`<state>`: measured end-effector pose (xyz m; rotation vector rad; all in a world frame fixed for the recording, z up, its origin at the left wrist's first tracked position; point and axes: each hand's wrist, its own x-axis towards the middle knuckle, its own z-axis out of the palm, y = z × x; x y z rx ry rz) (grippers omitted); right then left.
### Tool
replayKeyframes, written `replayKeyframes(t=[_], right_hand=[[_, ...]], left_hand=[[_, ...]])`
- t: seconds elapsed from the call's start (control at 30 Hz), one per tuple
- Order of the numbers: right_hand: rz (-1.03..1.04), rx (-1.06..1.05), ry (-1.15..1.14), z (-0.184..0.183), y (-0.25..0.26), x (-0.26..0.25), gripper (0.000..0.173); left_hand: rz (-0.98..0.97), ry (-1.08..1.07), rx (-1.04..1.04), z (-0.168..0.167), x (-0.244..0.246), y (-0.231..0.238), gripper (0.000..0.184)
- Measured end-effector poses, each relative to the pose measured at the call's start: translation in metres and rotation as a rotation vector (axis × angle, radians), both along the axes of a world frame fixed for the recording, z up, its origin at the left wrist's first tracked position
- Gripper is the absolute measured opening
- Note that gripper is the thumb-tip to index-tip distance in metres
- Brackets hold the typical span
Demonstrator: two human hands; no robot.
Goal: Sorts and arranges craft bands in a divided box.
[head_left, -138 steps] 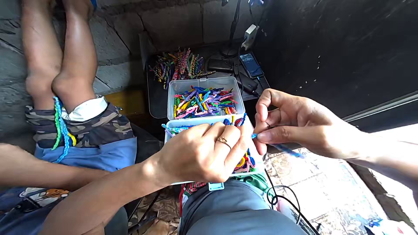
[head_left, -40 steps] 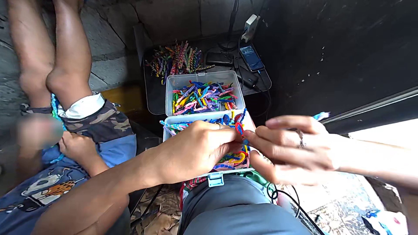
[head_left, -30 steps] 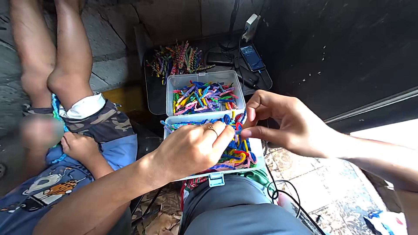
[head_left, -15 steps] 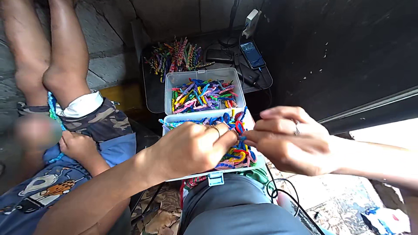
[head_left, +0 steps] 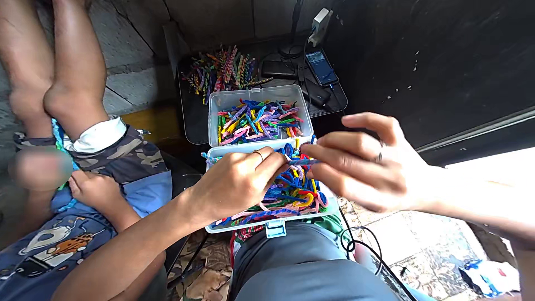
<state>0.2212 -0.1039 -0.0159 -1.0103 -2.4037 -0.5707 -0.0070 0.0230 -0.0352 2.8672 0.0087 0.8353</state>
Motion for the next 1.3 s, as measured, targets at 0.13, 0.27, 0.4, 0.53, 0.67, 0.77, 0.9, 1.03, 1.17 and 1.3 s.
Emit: replayKeyframes(t=[0.13, 0.27, 0.4, 0.53, 0.67, 0.77, 0.9, 1.03, 1.17, 1.3], right_hand=[[0.047, 0.367, -0.246, -0.012, -0.002, -0.005, 0.018], [0.087, 0.208, -0.12, -0.009, -0.001, -0.007, 0.013], [0.102, -0.299, 0.363, -0.008, 0.007, -0.007, 0.013], [0.017, -0.854, 0.598, -0.008, 0.019, 0.005, 0.011], [-0.165, -0.62, 0.249, -0.015, 0.024, 0.014, 0.024], [-0.356, -0.333, 0.026, -0.013, 0.022, 0.016, 0.046], [-0.474, -0.23, 0.056, -0.001, 0.012, 0.021, 0.049], [-0.503, -0.327, 0.044, -0.003, 0.003, 0.032, 0.05], [-0.528, -0.422, 0.027, -0.018, -0.001, 0.041, 0.048], [-0.526, -0.487, 0.033, -0.032, -0.004, 0.048, 0.044]], left_hand=[[-0.074, 0.004, -0.243, 0.005, 0.003, -0.003, 0.022], [-0.15, -0.001, -0.223, 0.005, 0.003, -0.003, 0.021], [-0.116, -0.036, 0.189, 0.002, 0.004, -0.005, 0.018], [-0.104, -0.004, 0.446, -0.009, 0.01, -0.008, 0.019], [-0.093, 0.075, 0.386, -0.018, 0.014, 0.012, 0.015], [0.061, 0.155, 0.269, -0.017, 0.013, 0.053, 0.015], [0.395, 0.336, 0.027, -0.008, 0.023, 0.121, 0.027], [0.724, 0.505, -0.111, -0.01, 0.053, 0.174, 0.029], [0.961, 0.608, -0.346, -0.028, 0.077, 0.208, 0.054], [0.981, 0.613, -0.413, -0.057, 0.083, 0.217, 0.069]])
